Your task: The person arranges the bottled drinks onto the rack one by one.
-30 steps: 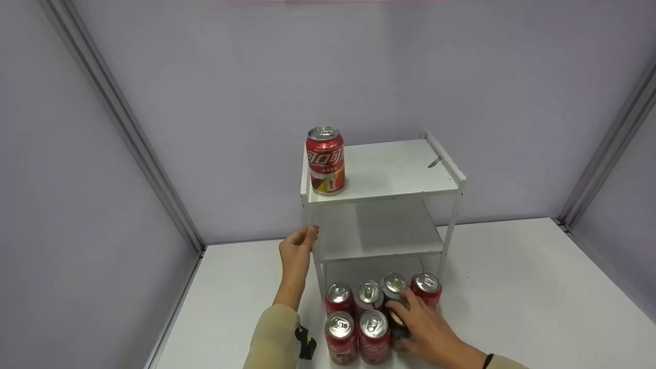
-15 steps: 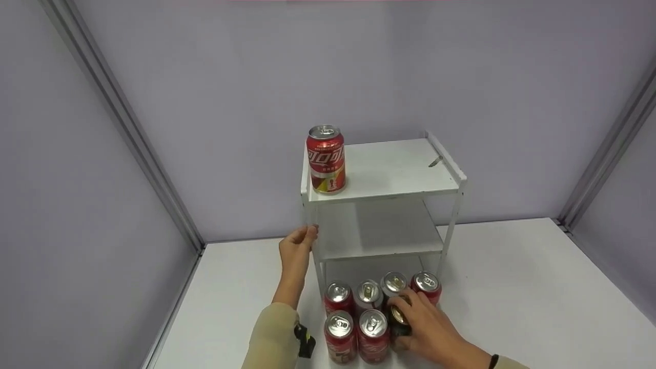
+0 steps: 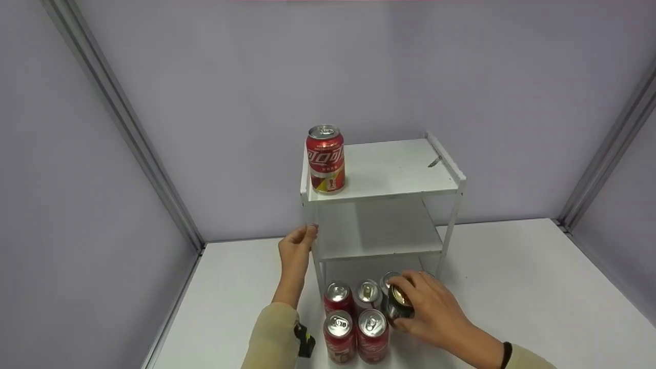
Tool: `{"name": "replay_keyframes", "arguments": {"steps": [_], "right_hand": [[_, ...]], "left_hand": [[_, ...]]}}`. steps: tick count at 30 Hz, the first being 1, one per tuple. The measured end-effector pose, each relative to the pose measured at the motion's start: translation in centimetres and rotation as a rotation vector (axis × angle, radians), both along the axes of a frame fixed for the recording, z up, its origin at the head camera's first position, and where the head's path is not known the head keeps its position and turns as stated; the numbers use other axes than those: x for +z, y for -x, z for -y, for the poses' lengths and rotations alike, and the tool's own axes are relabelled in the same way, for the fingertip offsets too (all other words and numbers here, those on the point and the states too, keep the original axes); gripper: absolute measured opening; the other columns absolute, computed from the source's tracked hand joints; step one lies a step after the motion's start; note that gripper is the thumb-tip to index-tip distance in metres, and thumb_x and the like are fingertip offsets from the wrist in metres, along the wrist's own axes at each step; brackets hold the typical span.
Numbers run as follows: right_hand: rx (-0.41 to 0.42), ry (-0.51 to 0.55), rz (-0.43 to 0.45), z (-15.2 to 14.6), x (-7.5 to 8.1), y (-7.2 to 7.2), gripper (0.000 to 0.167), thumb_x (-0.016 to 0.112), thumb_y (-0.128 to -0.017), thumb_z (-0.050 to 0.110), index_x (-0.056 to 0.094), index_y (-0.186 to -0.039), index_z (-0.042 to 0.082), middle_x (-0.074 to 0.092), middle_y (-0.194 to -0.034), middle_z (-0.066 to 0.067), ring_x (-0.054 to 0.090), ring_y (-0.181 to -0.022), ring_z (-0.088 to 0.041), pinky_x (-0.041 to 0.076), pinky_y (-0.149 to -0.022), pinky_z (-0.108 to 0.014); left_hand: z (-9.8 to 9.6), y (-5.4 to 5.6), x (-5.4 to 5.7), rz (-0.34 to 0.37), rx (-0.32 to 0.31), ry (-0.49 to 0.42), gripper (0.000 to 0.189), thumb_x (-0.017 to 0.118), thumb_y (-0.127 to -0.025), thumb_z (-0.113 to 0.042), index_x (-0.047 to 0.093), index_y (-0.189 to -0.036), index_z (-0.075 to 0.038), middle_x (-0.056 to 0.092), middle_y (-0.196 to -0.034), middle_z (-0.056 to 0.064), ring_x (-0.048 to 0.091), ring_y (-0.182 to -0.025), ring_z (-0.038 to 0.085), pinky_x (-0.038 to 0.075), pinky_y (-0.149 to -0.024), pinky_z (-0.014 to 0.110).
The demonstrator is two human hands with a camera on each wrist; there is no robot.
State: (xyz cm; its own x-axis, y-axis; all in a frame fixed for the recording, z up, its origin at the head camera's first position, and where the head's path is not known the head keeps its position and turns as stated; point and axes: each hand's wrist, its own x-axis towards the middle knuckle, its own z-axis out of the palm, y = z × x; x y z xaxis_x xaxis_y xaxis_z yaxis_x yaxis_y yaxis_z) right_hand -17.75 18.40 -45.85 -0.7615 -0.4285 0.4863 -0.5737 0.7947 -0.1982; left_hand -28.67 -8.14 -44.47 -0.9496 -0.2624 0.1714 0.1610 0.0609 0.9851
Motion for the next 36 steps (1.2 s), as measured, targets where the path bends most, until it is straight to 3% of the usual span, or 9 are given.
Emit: {"name": "replay_keyframes", "arguments": {"steps": [10,12,25,30,36], "right_hand": [[-0.011,0.007,-0.019,0.4,3.5,0.0,0.076,0.096,-0.058,0.032,0.061,-0.124,0.017,0.06,-0.117,-0.007,0.059,-0.102,-0.025,0.052,-0.083,-0.043],[-0.014,0.014,-0.017,0.5,4.4,0.1,0.077,0.095,-0.059,0.032,0.061,-0.126,0.017,0.059,-0.117,-0.006,0.058,-0.102,-0.023,0.052,-0.081,-0.041],[-0.027,0.095,-0.013,2.1,10.1,0.5,0.074,0.093,-0.066,0.032,0.059,-0.13,0.019,0.057,-0.12,-0.008,0.057,-0.104,-0.024,0.054,-0.071,-0.039],[-0.013,0.116,-0.03,2.6,12.0,1.0,0.073,0.092,-0.067,0.031,0.059,-0.131,0.017,0.057,-0.12,-0.007,0.055,-0.104,-0.024,0.053,-0.07,-0.038],[-0.024,0.148,0.009,2.8,14.1,1.4,0.073,0.091,-0.071,0.032,0.057,-0.134,0.018,0.057,-0.121,-0.005,0.054,-0.104,-0.022,0.054,-0.075,-0.04]], "left_hand": [[-0.1,-0.2,0.8,-0.001,0.023,-0.003,0.028,0.065,-0.098,-0.019,0.072,-0.107,0.006,0.072,-0.102,0.015,0.066,-0.095,0.024,0.054,-0.082,0.038],[0.1,0.3,0.1,-0.004,0.028,-0.006,0.029,0.066,-0.097,-0.022,0.073,-0.107,0.005,0.073,-0.102,0.014,0.066,-0.095,0.022,0.054,-0.081,0.035],[0.0,0.3,0.1,-0.018,0.016,-0.029,0.031,0.067,-0.096,-0.025,0.073,-0.108,0.004,0.073,-0.105,0.014,0.067,-0.096,0.022,0.054,-0.081,0.036],[-0.1,0.3,0.0,-0.016,0.006,-0.007,0.031,0.065,-0.097,-0.027,0.074,-0.106,0.001,0.073,-0.105,0.013,0.067,-0.099,0.024,0.053,-0.08,0.032],[-0.1,0.2,-0.2,-0.007,0.011,-0.023,0.028,0.066,-0.097,-0.025,0.074,-0.105,0.001,0.072,-0.105,0.014,0.067,-0.096,0.021,0.053,-0.08,0.031]]}}
